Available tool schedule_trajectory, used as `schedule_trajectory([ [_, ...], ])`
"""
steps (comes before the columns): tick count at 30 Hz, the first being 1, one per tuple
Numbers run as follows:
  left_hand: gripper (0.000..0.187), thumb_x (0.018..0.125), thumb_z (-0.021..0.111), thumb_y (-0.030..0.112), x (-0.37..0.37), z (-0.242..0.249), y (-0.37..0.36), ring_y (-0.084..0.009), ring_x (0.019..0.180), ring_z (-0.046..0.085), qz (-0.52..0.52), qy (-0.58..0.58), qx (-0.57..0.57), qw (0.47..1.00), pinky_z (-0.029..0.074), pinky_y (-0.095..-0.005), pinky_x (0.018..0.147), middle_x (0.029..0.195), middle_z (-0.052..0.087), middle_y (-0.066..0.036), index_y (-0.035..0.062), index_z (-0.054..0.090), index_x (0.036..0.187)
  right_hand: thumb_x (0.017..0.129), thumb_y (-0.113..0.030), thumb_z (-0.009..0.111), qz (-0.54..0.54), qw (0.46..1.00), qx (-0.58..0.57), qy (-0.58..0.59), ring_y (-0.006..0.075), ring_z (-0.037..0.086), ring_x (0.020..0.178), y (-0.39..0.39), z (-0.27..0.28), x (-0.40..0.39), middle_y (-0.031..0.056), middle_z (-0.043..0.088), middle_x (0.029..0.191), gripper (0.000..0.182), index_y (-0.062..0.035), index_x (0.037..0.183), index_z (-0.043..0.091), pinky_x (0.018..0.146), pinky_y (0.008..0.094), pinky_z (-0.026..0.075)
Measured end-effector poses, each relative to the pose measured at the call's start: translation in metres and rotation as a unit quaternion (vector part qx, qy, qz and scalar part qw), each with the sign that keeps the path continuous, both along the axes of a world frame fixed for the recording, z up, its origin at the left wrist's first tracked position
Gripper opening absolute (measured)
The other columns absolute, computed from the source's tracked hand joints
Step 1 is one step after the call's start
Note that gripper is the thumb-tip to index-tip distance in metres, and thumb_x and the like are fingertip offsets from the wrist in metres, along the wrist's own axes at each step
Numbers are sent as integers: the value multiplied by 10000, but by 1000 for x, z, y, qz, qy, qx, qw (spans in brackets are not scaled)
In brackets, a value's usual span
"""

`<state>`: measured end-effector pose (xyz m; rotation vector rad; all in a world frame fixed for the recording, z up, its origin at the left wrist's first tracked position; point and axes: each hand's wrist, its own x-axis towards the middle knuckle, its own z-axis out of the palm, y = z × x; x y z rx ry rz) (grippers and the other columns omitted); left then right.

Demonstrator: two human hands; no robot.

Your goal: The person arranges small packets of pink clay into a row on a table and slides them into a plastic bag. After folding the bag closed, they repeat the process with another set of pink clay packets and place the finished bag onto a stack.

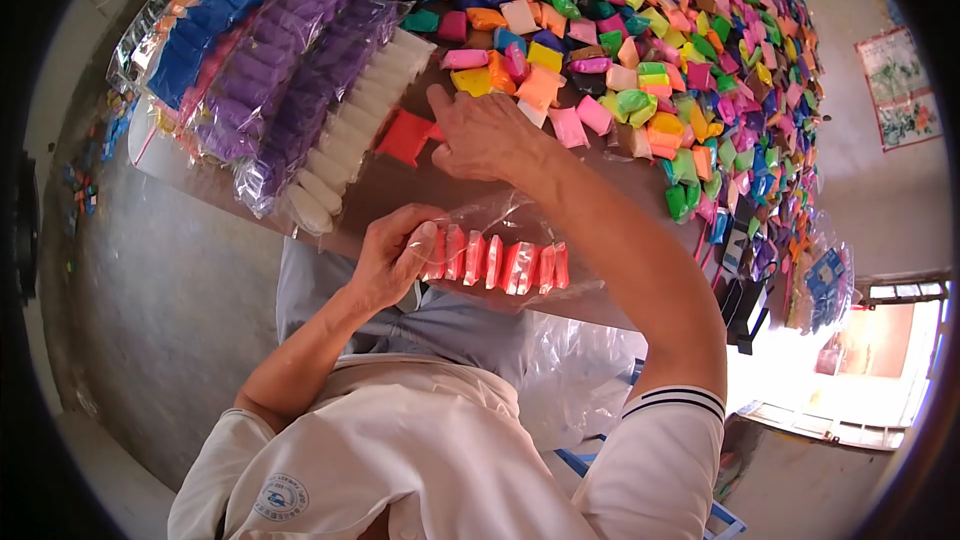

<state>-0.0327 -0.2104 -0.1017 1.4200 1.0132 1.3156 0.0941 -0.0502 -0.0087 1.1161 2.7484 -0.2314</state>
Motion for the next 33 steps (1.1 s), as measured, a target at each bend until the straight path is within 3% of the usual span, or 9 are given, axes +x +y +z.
schedule_trajectory([
  [7,306,1037,511,237,0,-1,0,-112,710,561,8,-1,29,1000,471,-268,622,878,615,-79,-41,635,1071,780,-255,609,-51,997,-48,21,447,636,969,11,-2,3,306,622,1044,513,35,1195,525,841,517,505],
  [16,310,1037,507,231,0,-1,1,-133,774,582,7,6,26,1000,486,-275,683,910,629,-91,-47,638,1073,770,-336,679,-35,996,63,45,404,654,969,13,-19,7,227,636,1069,483,-37,1147,647,859,488,521],
  [22,293,1038,504,216,-1,-1,-1,-122,837,593,-6,-14,-21,1000,488,-265,742,966,651,-84,-40,644,1072,753,-379,728,-95,992,41,68,383,681,879,21,-4,13,201,681,925,499,-44,1112,639,795,481,540],
  [24,296,1043,502,227,2,-9,-2,-110,876,595,2,-31,-38,999,480,-255,781,987,662,-67,-28,652,1065,779,-359,746,-162,964,47,203,275,694,761,16,26,33,166,683,834,488,-19,1102,610,700,414,554],
  [26,303,1045,501,234,4,0,-2,-100,855,584,1,-33,-31,999,474,-248,760,966,657,-52,-26,654,1066,854,-255,742,-260,899,-86,342,103,617,693,2,68,61,63,645,858,407,-2,1127,578,581,258,510],
  [28,310,1048,499,242,4,4,-2,-89,834,573,5,-31,-24,999,468,-241,739,944,653,-37,-24,657,1066,863,-245,725,-286,839,-104,452,108,618,719,-38,114,88,58,644,935,413,-19,1172,570,578,245,502],
  [30,290,1030,553,252,4,2,-2,-97,761,550,20,-23,-20,999,463,-251,667,876,637,-43,-20,654,1046,813,-269,726,-316,816,-25,484,132,660,813,-82,135,118,74,658,975,433,-21,1147,606,611,249,546],
  [32,300,1031,549,262,3,4,-2,-83,739,522,9,-24,-31,999,443,-241,649,850,616,-27,-18,654,1049,831,-235,729,-381,799,-48,462,105,638,857,-130,145,132,60,656,982,424,-21,1173,598,665,245,537],
  [33,309,1033,546,273,3,3,-2,-69,717,495,7,-19,-41,999,423,-230,630,823,595,-11,-16,654,1051,833,-207,735,-333,815,-55,471,93,628,856,-145,137,144,53,658,974,411,-16,1170,598,683,236,525],
])
